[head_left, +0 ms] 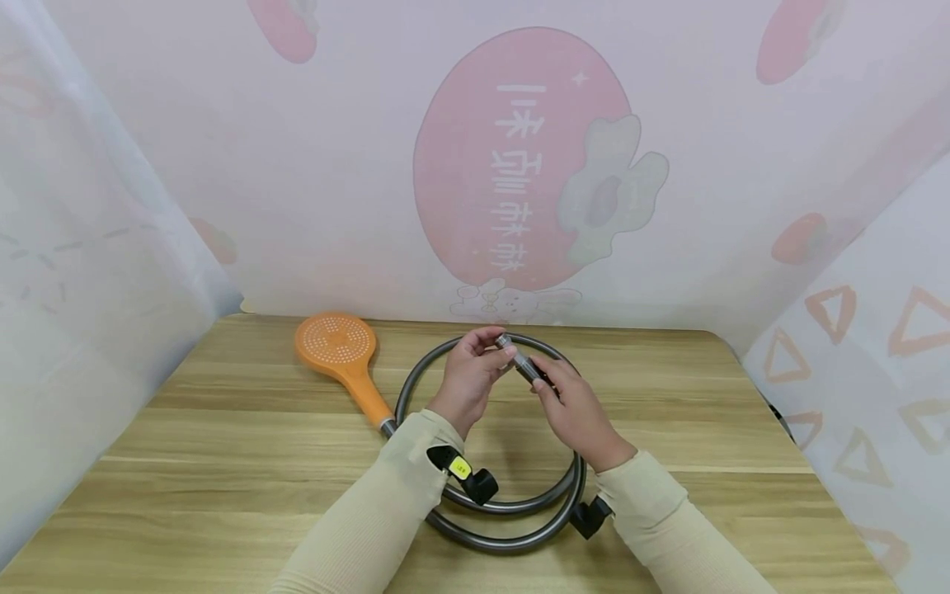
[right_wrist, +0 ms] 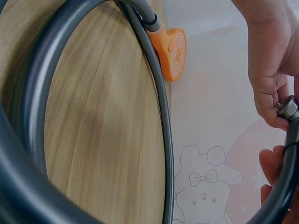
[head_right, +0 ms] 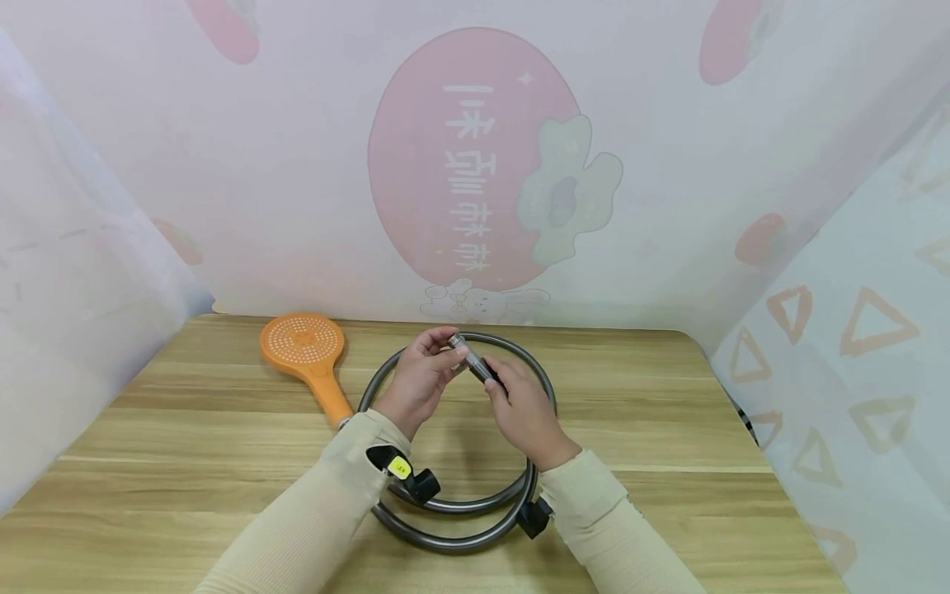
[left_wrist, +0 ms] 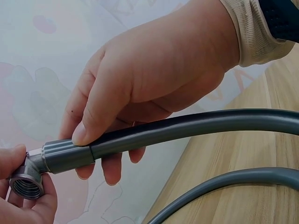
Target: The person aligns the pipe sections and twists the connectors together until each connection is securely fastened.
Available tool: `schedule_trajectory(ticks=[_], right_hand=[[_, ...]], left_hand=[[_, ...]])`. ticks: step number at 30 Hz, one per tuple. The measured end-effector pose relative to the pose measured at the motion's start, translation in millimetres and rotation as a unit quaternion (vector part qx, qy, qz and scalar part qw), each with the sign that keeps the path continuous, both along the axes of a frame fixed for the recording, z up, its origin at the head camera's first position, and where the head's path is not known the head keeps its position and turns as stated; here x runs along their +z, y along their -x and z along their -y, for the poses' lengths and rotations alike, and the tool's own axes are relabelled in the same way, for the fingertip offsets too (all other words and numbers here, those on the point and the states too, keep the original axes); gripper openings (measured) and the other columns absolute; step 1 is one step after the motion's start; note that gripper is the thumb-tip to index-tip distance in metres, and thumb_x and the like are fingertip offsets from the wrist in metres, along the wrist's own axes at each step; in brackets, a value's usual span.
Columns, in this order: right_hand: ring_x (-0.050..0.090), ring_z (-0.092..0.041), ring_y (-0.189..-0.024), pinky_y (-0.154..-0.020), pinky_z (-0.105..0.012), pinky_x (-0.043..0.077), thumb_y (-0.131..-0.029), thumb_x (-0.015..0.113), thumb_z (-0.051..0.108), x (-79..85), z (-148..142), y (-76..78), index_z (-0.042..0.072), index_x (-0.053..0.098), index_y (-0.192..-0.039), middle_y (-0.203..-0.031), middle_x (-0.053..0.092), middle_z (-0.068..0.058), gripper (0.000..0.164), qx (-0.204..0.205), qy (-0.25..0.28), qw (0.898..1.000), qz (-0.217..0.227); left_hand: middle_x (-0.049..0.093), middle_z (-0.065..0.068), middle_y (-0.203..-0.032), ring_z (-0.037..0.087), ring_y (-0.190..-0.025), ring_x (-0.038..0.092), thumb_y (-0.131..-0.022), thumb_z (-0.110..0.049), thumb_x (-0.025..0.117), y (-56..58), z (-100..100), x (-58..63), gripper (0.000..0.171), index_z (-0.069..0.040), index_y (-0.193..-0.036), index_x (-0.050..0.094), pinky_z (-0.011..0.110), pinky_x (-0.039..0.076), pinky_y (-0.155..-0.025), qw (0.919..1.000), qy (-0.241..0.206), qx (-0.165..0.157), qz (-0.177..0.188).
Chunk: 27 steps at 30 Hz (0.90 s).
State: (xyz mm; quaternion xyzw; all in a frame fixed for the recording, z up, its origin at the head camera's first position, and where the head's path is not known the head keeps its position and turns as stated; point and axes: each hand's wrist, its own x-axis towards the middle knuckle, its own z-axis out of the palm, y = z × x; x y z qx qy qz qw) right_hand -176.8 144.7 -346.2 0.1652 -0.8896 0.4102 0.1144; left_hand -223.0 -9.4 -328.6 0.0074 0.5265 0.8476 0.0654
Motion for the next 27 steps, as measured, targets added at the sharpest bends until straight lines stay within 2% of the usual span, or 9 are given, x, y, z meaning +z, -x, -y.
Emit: schedule_trajectory(ticks=[7, 10, 16, 21, 27], right_hand=[[0.059, -0.022, -0.090, -0.071, -0.035, 0.047, -0.102, 0.046, 0.006, 1.8, -0.8, -0.3, -0.002, 0.049, -0.137, -0.105, 0.059, -0.010, 0.037, 0.006, 0.008, 1.000, 0.009], [0.059, -0.022, -0.092, -0.072, -0.036, 0.047, -0.102, 0.045, 0.007, 1.6, -1.6, 0.2, -0.001, 0.049, -0.137, -0.105, 0.059, -0.010, 0.037, 0.010, 0.011, 1.000, 0.012], [0.057, -0.023, -0.092, -0.073, -0.036, 0.046, -0.103, 0.044, 0.010, -0.3, -2.5, 1.4, 0.001, 0.048, -0.139, -0.106, 0.059, -0.010, 0.038, 0.011, 0.025, 0.999, 0.025], [0.057, -0.023, -0.098, -0.080, -0.039, 0.049, -0.100, 0.052, 0.012, -2.8, -2.4, 2.1, 0.001, 0.048, -0.139, -0.116, 0.056, -0.012, 0.040, -0.002, 0.054, 0.998, 0.023], [0.058, -0.027, -0.102, -0.085, -0.043, 0.048, -0.091, 0.065, 0.009, -5.6, -0.8, 0.3, 0.001, 0.050, -0.136, -0.121, 0.056, -0.013, 0.048, -0.021, 0.075, 0.997, 0.011]], left_hand=[[0.055, 0.005, -0.098, 0.013, -0.084, 0.056, -0.088, 0.009, 0.062, 0.5, -1.1, 0.2, 0.026, 0.001, -0.112, 0.056, 0.024, 0.050, -0.074, 1.0000, 0.001, -0.002, -0.002], [0.055, 0.005, -0.098, 0.013, -0.084, 0.056, -0.088, 0.009, 0.062, 0.6, -1.1, -0.1, 0.024, -0.001, -0.110, 0.057, 0.024, 0.050, -0.074, 1.0000, 0.003, -0.002, -0.002], [0.054, 0.005, -0.098, 0.013, -0.085, 0.056, -0.088, 0.009, 0.061, 0.9, -0.6, -0.3, 0.028, 0.002, -0.114, 0.055, 0.024, 0.050, -0.074, 1.0000, 0.004, -0.002, -0.002], [0.055, 0.004, -0.097, 0.013, -0.084, 0.056, -0.087, 0.010, 0.061, 2.3, -0.2, -1.2, 0.026, -0.002, -0.110, 0.056, 0.025, 0.051, -0.075, 1.0000, -0.002, -0.003, 0.000], [0.053, 0.005, -0.097, 0.014, -0.084, 0.055, -0.088, 0.011, 0.060, 1.3, 1.0, -1.6, 0.025, -0.002, -0.108, 0.056, 0.026, 0.051, -0.076, 1.0000, -0.006, -0.004, -0.001]])
